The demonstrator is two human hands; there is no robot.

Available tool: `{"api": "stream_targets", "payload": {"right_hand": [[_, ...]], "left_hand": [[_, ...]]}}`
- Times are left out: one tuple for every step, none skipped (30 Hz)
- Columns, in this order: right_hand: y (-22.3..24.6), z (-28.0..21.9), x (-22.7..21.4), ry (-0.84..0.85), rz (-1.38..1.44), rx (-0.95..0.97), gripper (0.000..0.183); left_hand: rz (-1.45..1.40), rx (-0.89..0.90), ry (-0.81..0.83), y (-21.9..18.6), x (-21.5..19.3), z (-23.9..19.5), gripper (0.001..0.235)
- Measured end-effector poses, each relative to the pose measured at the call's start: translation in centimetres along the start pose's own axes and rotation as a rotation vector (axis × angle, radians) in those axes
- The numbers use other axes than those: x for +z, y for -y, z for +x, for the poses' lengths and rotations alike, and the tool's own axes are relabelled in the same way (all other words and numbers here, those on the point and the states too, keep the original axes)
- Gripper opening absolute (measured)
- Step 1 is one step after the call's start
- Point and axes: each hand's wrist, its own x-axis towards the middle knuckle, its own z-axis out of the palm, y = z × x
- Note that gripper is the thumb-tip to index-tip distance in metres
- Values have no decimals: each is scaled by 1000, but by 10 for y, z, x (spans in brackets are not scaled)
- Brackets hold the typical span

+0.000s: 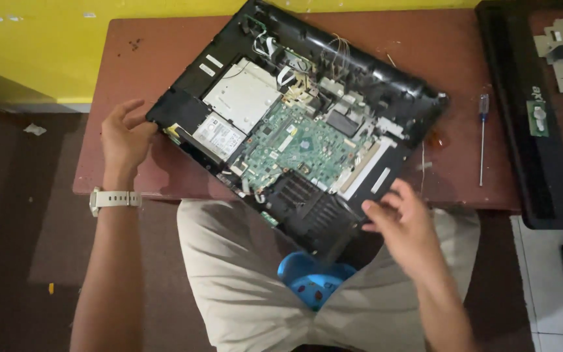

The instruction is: The person works on a disassembled laptop placed on their lap, disconnecting and reconnecting small ribbon cables and connectors on the motherboard. They handle the cables by hand, occasionally adjusting the laptop's position to access different connection points.

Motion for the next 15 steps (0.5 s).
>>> {"api": "stream_targets", "payload": {"right_hand": [[-9, 3, 1, -29, 7, 2, 62], [-17, 6, 2, -48, -1, -13, 62], [-24, 8, 3, -66, -9, -27, 61], [-21, 5, 6, -100, -10, -25, 61], [-19, 2, 8, -127, -34, -9, 61], [-15, 1, 9, -153, -62, 7, 61], [-7, -3, 13, -187, -69, 11, 61], [-3, -5, 17, -206, -79, 60, 64], [1, -6, 19, -225, -89, 110, 66], [1, -6, 20, -247, -84, 115, 66], [1, -5, 21, -268, -96, 130, 67], [1, -7, 24, -287, -108, 156, 68], [11, -7, 29, -308, -103, 172, 68], [18, -7, 33, -331, -172, 270, 74], [24, -8, 38, -352, -239, 368, 79]], "left_hand": [[-5, 16, 25, 12, -1, 11, 56], [28, 21, 37, 26, 0, 23, 54], [61, 28, 49, 39, 1, 36, 52], [48, 42, 77, 39, 0, 39, 52], [79, 22, 91, 39, -1, 44, 49], [106, 0, 104, 41, -1, 48, 47], [90, 11, 132, 38, 0, 47, 47], [122, 32, 155, 35, -3, 46, 41], [154, 53, 178, 31, -5, 45, 36], [150, 64, 198, 24, -8, 42, 36], [100, 58, 234, 18, -12, 39, 34], [55, 44, 278, 13, -19, 35, 32], [57, 48, 304, 12, -20, 41, 32], [134, -34, 350, 11, -22, 46, 28], [212, -113, 396, 11, -23, 49, 24]]}}
